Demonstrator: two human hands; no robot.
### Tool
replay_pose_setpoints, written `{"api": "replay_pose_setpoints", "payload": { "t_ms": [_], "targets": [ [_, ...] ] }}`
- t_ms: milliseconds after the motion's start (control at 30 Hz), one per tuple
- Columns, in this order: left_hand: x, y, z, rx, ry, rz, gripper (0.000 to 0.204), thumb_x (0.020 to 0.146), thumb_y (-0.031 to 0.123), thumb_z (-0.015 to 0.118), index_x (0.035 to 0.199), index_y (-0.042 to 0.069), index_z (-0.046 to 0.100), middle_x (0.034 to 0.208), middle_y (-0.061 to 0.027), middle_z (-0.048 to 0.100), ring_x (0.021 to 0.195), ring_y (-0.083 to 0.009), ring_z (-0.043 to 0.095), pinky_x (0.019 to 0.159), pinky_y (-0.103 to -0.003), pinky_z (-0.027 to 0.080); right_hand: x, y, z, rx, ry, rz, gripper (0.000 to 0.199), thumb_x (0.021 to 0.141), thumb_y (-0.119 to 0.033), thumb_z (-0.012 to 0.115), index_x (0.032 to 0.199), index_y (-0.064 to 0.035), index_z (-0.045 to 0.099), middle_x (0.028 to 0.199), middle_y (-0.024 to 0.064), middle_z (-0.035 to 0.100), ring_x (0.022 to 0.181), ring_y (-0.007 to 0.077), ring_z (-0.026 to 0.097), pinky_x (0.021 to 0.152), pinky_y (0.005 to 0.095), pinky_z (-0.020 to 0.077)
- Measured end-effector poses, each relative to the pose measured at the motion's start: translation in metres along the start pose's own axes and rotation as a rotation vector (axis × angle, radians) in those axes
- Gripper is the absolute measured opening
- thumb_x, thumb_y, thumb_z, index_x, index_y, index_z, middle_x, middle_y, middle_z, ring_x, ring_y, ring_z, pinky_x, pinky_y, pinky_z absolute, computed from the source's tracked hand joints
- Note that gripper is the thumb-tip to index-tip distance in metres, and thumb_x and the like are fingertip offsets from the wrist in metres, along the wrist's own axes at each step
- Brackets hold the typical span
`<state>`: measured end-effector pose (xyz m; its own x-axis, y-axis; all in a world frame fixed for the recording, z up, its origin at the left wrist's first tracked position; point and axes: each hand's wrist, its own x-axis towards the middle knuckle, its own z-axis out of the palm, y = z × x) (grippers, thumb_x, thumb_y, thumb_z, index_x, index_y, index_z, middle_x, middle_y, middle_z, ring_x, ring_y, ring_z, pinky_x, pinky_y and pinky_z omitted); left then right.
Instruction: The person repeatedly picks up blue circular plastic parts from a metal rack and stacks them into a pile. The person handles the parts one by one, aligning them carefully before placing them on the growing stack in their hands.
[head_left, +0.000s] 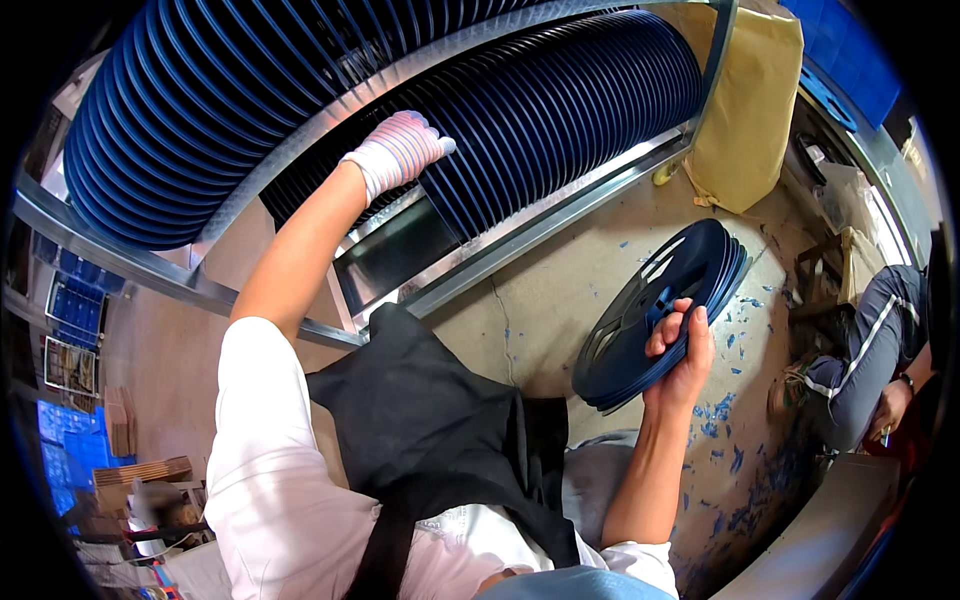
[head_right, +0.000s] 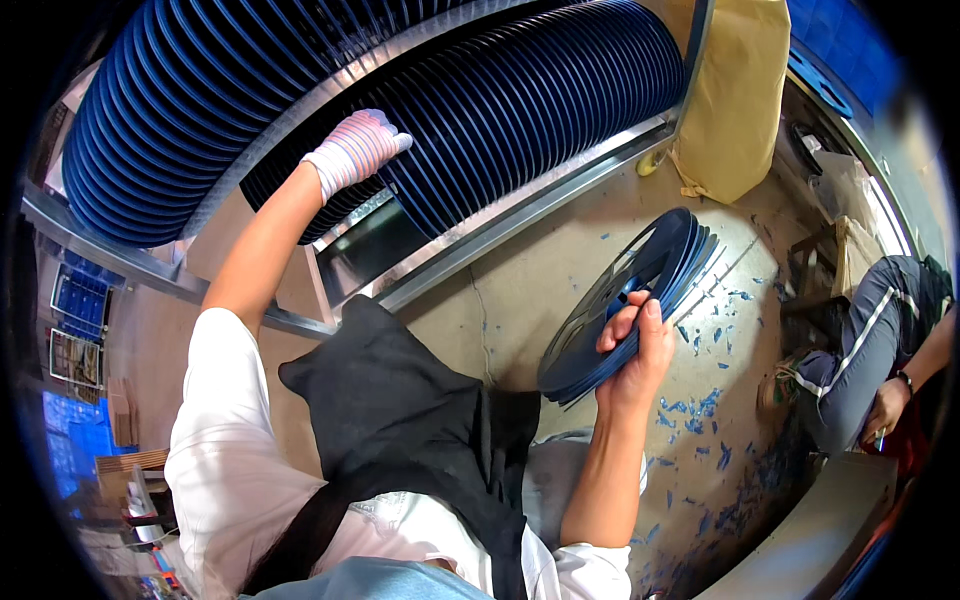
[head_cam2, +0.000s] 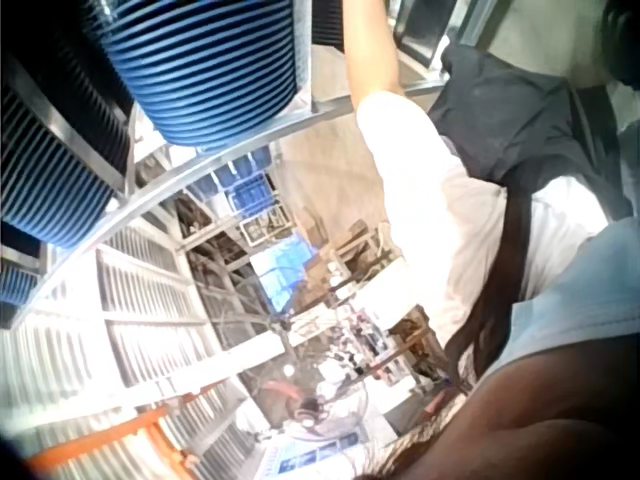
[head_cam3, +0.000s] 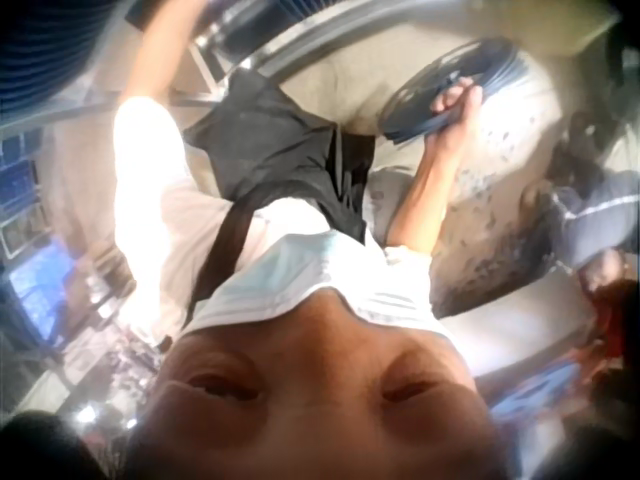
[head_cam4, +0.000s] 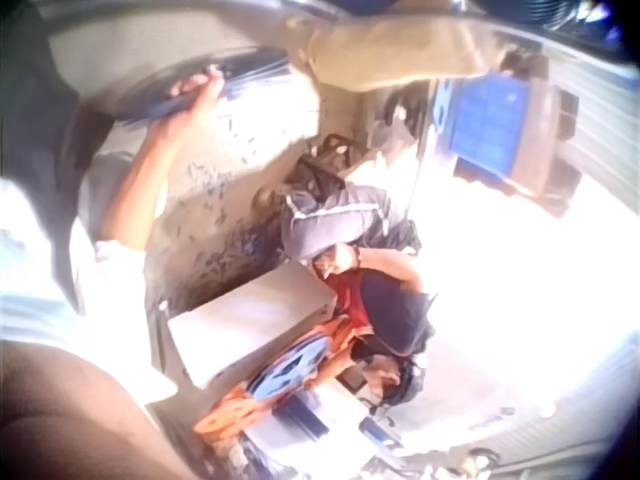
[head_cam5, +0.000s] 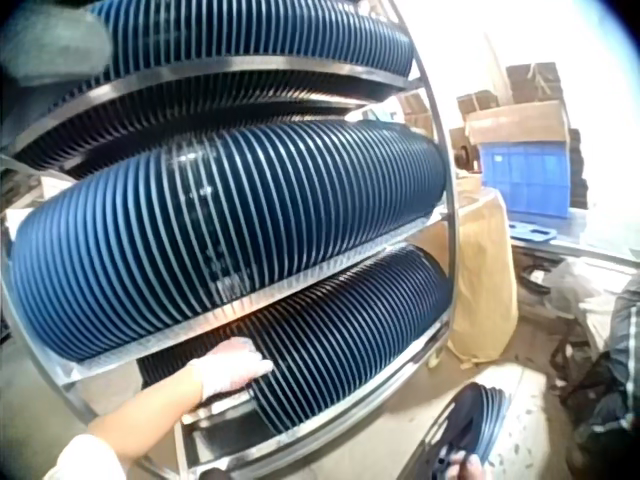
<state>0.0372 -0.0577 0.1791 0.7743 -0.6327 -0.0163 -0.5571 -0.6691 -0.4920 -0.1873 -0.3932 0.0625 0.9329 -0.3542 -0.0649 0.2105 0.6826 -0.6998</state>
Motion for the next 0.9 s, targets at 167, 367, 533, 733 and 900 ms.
{"api": "replay_pose_setpoints", "payload": {
  "t_ms": [167,367,533,733,900],
  "targets": [
    [0.009,-0.003,0.015,0.110,-0.138,0.179,0.009,0.079,0.010,0.059,0.080,0.009,0.068,0.071,-0.0153,0.063,0.073,-0.0344,0.065,0.062,-0.042,0.053,0.000,0.001,0.002,-0.006,0.001,0.006,0.028,0.097,-0.030,0.054,0.100,-0.0019,0.054,0.065,0.0023,0.049,0.051,0.0114,0.049,0.045,0.0234,0.0387],
    [0.014,-0.003,0.015,0.165,-0.147,0.229,0.007,0.074,0.007,0.060,0.077,0.010,0.066,0.069,-0.0135,0.063,0.072,-0.0329,0.065,0.063,-0.041,0.053,-0.002,-0.002,0.005,0.011,0.017,0.003,0.028,0.096,-0.030,0.055,0.099,-0.0020,0.054,0.064,0.0026,0.049,0.050,0.0119,0.048,0.045,0.0240,0.0386],
    [0.010,-0.007,0.020,0.133,-0.153,0.213,0.008,0.076,0.007,0.059,0.078,0.012,0.065,0.069,-0.0104,0.063,0.072,-0.0300,0.065,0.065,-0.038,0.052,-0.003,-0.002,0.005,0.004,0.031,0.004,0.027,0.096,-0.029,0.055,0.099,-0.0021,0.054,0.064,0.0025,0.049,0.050,0.0120,0.048,0.045,0.0238,0.0394],
    [-0.008,0.003,-0.023,0.127,0.131,0.383,0.011,0.072,0.007,0.059,0.081,0.012,0.063,0.076,-0.0068,0.061,0.078,-0.0255,0.062,0.071,-0.036,0.050,-0.002,-0.003,0.000,0.019,0.072,-0.001,0.029,0.095,-0.030,0.057,0.098,-0.0018,0.054,0.064,0.0030,0.048,0.051,0.0120,0.047,0.045,0.0236,0.0399],
    [-0.031,0.063,-0.109,-0.081,0.445,0.551,0.017,0.070,0.007,0.060,0.087,0.007,0.061,0.082,-0.0074,0.062,0.079,-0.0257,0.061,0.070,-0.037,0.049,0.004,-0.013,-0.013,0.001,0.157,-0.078,0.031,0.092,-0.031,0.061,0.097,-0.0018,0.053,0.065,0.0036,0.049,0.050,0.0124,0.048,0.045,0.0252,0.0395]
  ]
}}
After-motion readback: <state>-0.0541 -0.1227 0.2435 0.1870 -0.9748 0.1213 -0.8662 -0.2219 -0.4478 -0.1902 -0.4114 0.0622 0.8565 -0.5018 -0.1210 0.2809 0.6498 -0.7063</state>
